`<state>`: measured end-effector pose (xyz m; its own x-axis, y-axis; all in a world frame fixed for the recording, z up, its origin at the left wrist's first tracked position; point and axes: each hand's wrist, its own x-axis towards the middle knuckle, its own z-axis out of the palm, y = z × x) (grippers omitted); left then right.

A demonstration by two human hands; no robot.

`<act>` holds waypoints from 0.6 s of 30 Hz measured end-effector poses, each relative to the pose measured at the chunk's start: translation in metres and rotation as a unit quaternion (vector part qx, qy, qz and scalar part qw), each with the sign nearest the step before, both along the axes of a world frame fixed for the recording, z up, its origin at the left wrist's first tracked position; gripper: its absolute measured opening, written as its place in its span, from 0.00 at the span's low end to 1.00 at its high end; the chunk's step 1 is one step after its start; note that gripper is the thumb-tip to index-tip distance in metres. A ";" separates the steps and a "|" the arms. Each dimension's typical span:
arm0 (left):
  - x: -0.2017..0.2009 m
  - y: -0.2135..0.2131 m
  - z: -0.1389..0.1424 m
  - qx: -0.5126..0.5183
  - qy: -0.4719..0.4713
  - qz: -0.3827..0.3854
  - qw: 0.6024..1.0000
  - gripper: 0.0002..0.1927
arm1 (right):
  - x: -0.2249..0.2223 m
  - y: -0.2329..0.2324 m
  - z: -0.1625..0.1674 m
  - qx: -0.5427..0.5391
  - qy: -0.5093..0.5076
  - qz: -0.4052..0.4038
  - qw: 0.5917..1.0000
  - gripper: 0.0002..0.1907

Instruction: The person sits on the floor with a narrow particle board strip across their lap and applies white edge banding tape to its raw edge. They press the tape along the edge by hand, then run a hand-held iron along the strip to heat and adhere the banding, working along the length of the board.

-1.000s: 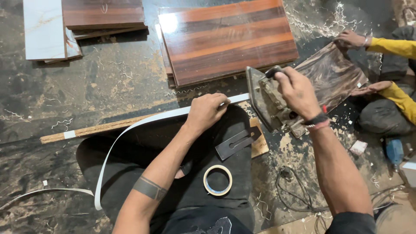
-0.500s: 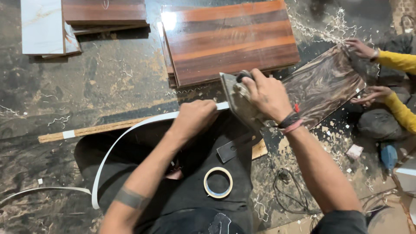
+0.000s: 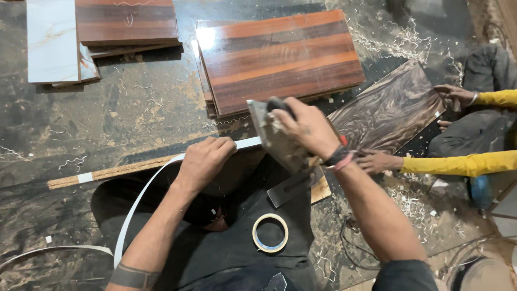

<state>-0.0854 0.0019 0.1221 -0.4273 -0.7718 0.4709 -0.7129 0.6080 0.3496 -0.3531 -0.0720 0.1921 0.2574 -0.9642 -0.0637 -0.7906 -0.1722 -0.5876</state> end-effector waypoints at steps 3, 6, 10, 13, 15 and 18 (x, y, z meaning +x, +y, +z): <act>0.002 0.001 -0.003 0.012 0.006 -0.002 1.000 0.05 | -0.038 -0.003 0.003 -0.017 0.024 -0.042 0.999 0.20; 0.004 0.001 -0.009 0.024 0.018 -0.012 0.999 0.04 | -0.073 -0.013 0.005 -0.078 0.024 -0.050 0.995 0.18; 0.008 0.000 -0.017 0.023 0.042 -0.020 0.999 0.04 | -0.088 -0.014 -0.002 -0.024 0.049 -0.101 0.993 0.18; 0.009 0.000 -0.022 0.040 0.038 -0.014 0.998 0.03 | -0.072 -0.007 -0.006 -0.056 0.052 -0.060 0.995 0.18; 0.008 -0.001 -0.023 0.041 0.032 -0.012 0.999 0.03 | -0.051 -0.004 -0.003 -0.072 0.058 -0.033 0.995 0.18; 0.012 0.002 -0.021 0.036 0.011 -0.004 0.999 0.03 | -0.002 0.005 -0.003 -0.046 0.063 -0.010 0.997 0.18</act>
<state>-0.0736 0.0037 0.1011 -0.4230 -0.8010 0.4237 -0.7004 0.5857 0.4080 -0.3553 -0.0672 0.1893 0.2334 -0.9724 -0.0053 -0.8614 -0.2043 -0.4650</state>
